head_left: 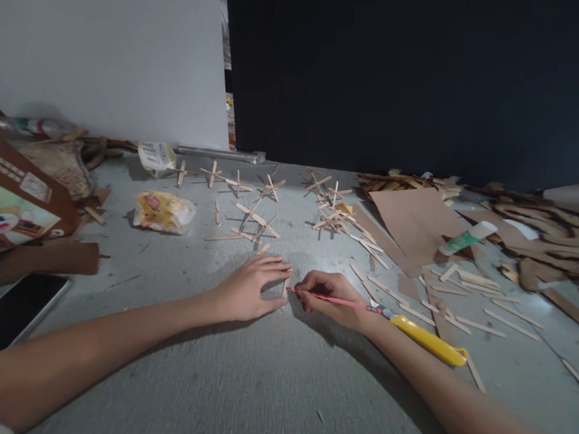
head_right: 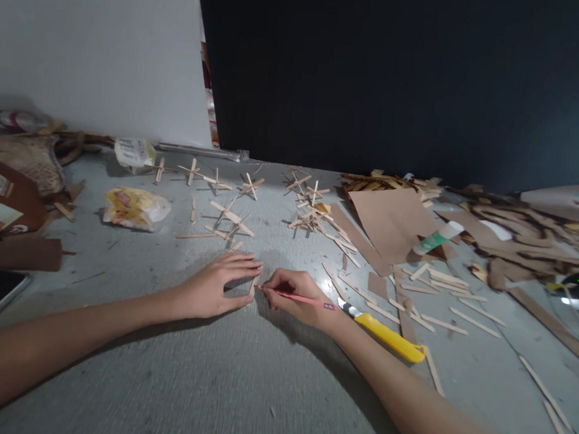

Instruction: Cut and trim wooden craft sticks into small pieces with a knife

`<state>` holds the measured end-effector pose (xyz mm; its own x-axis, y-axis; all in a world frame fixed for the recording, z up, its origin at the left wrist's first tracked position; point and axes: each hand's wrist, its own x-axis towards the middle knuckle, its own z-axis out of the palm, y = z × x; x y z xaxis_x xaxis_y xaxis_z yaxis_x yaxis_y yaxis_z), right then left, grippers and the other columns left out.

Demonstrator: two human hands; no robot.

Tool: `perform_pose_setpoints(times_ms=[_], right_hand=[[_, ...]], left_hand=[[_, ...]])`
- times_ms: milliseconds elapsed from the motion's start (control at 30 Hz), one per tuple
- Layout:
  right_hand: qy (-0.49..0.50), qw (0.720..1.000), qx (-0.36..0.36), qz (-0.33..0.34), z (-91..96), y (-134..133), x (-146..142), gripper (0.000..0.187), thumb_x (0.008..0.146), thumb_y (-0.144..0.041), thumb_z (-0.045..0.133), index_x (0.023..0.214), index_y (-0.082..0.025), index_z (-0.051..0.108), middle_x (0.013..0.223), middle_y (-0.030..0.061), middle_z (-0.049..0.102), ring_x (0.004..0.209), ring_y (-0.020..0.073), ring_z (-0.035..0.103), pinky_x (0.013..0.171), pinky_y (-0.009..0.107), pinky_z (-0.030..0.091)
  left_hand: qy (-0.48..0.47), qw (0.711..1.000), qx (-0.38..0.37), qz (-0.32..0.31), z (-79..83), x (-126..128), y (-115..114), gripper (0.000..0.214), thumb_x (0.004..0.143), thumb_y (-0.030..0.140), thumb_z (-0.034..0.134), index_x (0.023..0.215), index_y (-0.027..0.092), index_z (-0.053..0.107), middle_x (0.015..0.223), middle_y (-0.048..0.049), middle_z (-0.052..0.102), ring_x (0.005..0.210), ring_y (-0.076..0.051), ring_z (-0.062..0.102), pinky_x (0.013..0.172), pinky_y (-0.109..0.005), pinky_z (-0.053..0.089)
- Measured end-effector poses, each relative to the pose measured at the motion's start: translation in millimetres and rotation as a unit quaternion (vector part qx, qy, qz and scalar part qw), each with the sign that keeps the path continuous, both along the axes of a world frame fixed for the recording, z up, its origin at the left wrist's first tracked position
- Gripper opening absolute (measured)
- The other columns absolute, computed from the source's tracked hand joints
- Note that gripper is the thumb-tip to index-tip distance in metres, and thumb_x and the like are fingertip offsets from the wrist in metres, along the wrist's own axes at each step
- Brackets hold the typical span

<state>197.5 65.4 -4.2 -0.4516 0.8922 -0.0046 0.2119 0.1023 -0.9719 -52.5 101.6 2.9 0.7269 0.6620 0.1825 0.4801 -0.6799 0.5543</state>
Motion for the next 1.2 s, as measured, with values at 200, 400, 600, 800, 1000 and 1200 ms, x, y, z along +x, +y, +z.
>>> perform_pose_setpoints(times_ms=[200,400,600,800,1000,1200], right_hand=[[0.002,1.0,-0.024,-0.014,3.8,-0.4,-2.0,0.038,0.084,-0.056,0.079,0.077,-0.022,0.063,0.066,0.0011,0.068,0.058,0.0147,0.062,0.056,0.027,0.049],[0.014,0.999,-0.027,-0.022,2.2,-0.8,-1.8,0.033,0.087,-0.052,0.077,0.08,-0.022,0.064,0.066,0.0007,0.068,0.058,0.0145,0.063,0.057,0.027,0.049],[-0.008,1.0,-0.017,-0.019,5.8,-1.9,-3.5,0.037,0.085,-0.055,0.078,0.076,-0.022,0.063,0.065,0.0017,0.069,0.058,0.0147,0.062,0.056,0.027,0.049],[-0.006,1.0,-0.013,-0.017,4.1,-1.3,-3.2,0.041,0.087,-0.061,0.075,0.077,-0.023,0.063,0.065,0.0018,0.068,0.058,0.015,0.061,0.056,0.028,0.049],[-0.005,1.0,-0.009,-0.018,2.2,-1.3,-2.0,0.04,0.089,-0.06,0.074,0.079,-0.023,0.063,0.066,0.0018,0.069,0.057,0.0148,0.061,0.055,0.028,0.048],[0.002,1.0,-0.006,-0.02,-1.9,-0.4,-0.6,0.04,0.09,-0.06,0.073,0.08,-0.022,0.064,0.066,0.0022,0.069,0.058,0.0148,0.062,0.056,0.028,0.049]], left_hand=[[-0.008,1.0,-0.001,0.002,0.7,0.2,-0.5,0.049,0.092,0.036,0.075,0.139,0.026,0.069,0.149,-0.0098,0.067,0.148,-0.031,0.053,0.127,-0.057,0.035],[-0.008,1.0,-0.005,-0.002,-0.5,-0.3,0.1,0.051,0.092,0.039,0.075,0.141,0.026,0.068,0.149,-0.0104,0.067,0.149,-0.032,0.051,0.127,-0.057,0.035],[-0.004,1.0,0.002,-0.003,-0.2,0.2,0.4,0.05,0.091,0.035,0.075,0.14,0.024,0.069,0.149,-0.0115,0.066,0.148,-0.032,0.053,0.126,-0.057,0.036],[-0.009,1.0,0.0,-0.004,0.1,0.9,-0.2,0.05,0.091,0.035,0.075,0.139,0.024,0.069,0.149,-0.0115,0.067,0.147,-0.032,0.053,0.126,-0.057,0.037],[-0.005,1.0,0.004,-0.003,-0.8,-0.1,0.6,0.05,0.091,0.036,0.076,0.14,0.026,0.069,0.149,-0.01,0.067,0.147,-0.031,0.053,0.125,-0.057,0.037],[0.007,1.0,0.005,-0.001,-0.4,0.5,0.4,0.052,0.091,0.036,0.076,0.14,0.023,0.069,0.15,-0.0111,0.066,0.148,-0.031,0.053,0.126,-0.056,0.036]])
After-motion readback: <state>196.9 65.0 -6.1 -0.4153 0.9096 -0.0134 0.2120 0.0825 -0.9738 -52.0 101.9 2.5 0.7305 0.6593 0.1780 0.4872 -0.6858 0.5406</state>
